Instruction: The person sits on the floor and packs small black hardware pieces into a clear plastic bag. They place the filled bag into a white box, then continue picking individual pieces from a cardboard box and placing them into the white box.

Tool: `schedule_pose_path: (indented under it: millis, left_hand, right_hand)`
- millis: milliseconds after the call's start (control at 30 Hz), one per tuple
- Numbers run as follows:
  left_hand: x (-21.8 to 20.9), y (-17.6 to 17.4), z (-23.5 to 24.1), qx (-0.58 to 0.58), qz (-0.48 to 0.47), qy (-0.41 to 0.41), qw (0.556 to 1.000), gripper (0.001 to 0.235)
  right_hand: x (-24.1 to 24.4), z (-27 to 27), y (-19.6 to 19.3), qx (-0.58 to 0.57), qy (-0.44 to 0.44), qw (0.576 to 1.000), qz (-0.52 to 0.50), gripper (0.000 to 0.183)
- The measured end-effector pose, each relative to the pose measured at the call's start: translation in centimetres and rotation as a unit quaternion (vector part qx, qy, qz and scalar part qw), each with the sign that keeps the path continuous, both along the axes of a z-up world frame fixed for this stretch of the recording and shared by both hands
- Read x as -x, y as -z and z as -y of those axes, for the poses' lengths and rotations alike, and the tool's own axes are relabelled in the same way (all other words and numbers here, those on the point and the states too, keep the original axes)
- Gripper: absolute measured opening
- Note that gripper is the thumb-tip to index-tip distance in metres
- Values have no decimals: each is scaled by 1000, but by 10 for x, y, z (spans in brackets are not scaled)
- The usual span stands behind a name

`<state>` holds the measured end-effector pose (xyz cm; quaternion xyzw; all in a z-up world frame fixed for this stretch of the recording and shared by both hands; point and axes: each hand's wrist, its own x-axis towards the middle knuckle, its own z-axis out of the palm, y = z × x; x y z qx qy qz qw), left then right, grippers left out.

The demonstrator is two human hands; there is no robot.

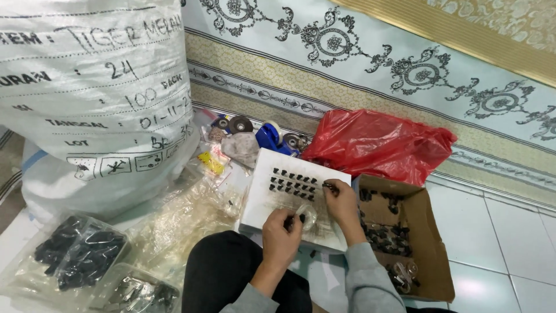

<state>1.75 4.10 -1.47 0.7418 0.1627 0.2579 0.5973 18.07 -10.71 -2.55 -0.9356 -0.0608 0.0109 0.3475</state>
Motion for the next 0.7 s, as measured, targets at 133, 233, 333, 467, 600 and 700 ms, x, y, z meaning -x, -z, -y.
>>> schedule_pose_path:
  millis: [133, 233, 333, 467, 600, 700]
  left_hand:
    - [-1, 3, 3, 20, -24, 11, 999, 10]
    - [-4, 10, 6, 16, 11, 1, 1000, 12]
    - [-4, 8, 6, 20, 2, 5, 1000, 13]
    - [-2, 11, 2, -20, 29, 5, 999, 12]
    - [-1, 8, 4, -17, 27, 19, 999, 11]
    - [-1, 4, 4, -25, 20, 24, 999, 12]
  right_hand:
    - [49, -6, -60, -179, 30, 977, -113, 24]
    - [81, -17, -87, -153, -24, 976, -150, 18]
    - [92, -27, -81, 3, -74, 989, -127, 34]
    - [95, -28, -74, 13, -82, 990, -115, 37]
    - [88, -14, -58, -62, -39, 991, -109, 31]
    - [93, -20, -69, -118, -56, 984, -123, 27]
